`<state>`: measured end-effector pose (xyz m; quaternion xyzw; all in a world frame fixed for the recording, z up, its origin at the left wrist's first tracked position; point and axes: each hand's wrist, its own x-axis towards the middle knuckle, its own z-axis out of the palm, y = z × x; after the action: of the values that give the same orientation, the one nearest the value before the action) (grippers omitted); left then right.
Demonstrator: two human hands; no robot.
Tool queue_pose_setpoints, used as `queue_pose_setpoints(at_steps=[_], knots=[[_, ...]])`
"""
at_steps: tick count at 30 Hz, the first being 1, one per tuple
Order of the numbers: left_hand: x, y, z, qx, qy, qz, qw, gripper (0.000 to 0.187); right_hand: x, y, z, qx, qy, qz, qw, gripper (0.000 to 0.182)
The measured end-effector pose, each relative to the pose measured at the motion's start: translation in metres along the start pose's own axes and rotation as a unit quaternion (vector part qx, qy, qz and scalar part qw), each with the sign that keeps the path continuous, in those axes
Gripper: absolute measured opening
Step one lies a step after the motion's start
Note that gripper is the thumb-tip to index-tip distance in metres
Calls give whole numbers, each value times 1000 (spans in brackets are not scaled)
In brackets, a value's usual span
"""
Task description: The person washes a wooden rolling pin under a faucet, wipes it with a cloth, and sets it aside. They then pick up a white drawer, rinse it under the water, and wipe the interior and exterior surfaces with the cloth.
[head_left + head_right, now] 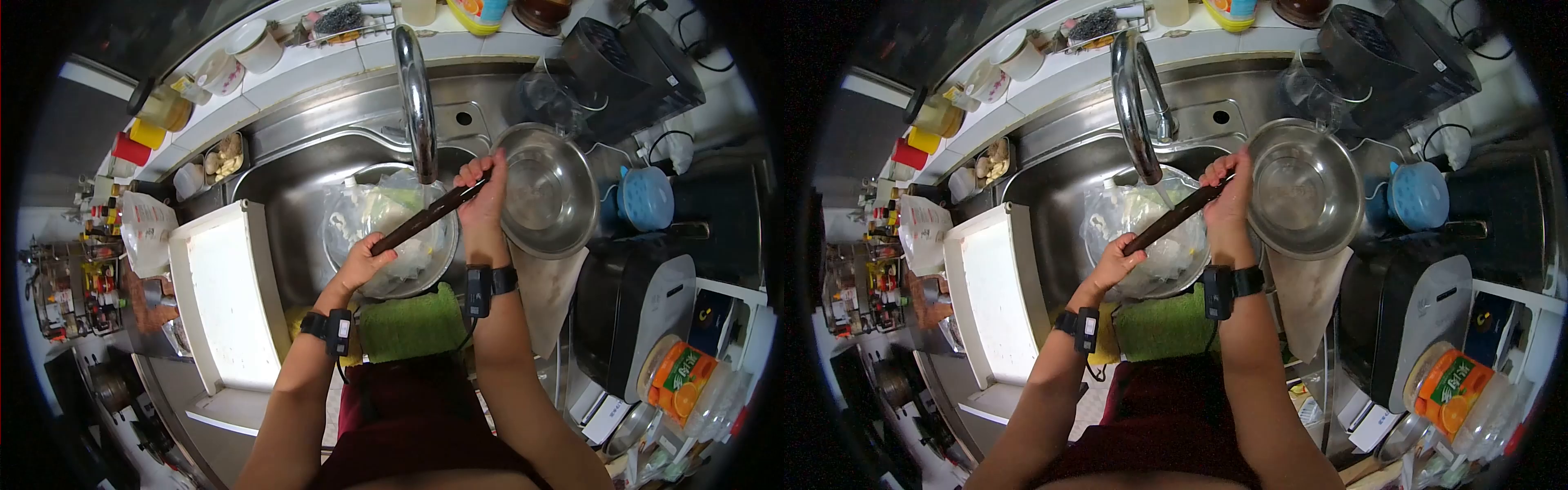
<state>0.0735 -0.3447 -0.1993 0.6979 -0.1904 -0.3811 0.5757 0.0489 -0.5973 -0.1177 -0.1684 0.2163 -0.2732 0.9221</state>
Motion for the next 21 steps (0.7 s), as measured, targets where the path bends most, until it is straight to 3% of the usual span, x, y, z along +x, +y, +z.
queue_pose_setpoints(at_steps=[2,5,9,11,14,17,18,21], knots=[[0,11,2,-121,32,-43,991,25,3,0,-3,36,-9,-9,999,29],[6,15,3,-251,117,-39,960,27,2,5,-12,66,-10,-26,997,25],[23,18,10,-313,267,-127,902,36,-17,10,-8,81,-52,-26,995,18],[30,0,8,-371,242,-197,875,43,-27,8,-2,71,-74,-36,994,17],[40,-14,11,-509,222,-293,778,45,-33,7,3,39,-91,-46,994,19],[33,-3,22,-368,221,-278,859,45,-26,6,-2,16,-100,-30,994,27],[27,8,26,-219,260,-239,910,42,-22,6,-4,20,-96,-16,995,30],[17,-21,6,-26,118,-77,990,37,-18,15,-13,-4,-92,11,996,38]])
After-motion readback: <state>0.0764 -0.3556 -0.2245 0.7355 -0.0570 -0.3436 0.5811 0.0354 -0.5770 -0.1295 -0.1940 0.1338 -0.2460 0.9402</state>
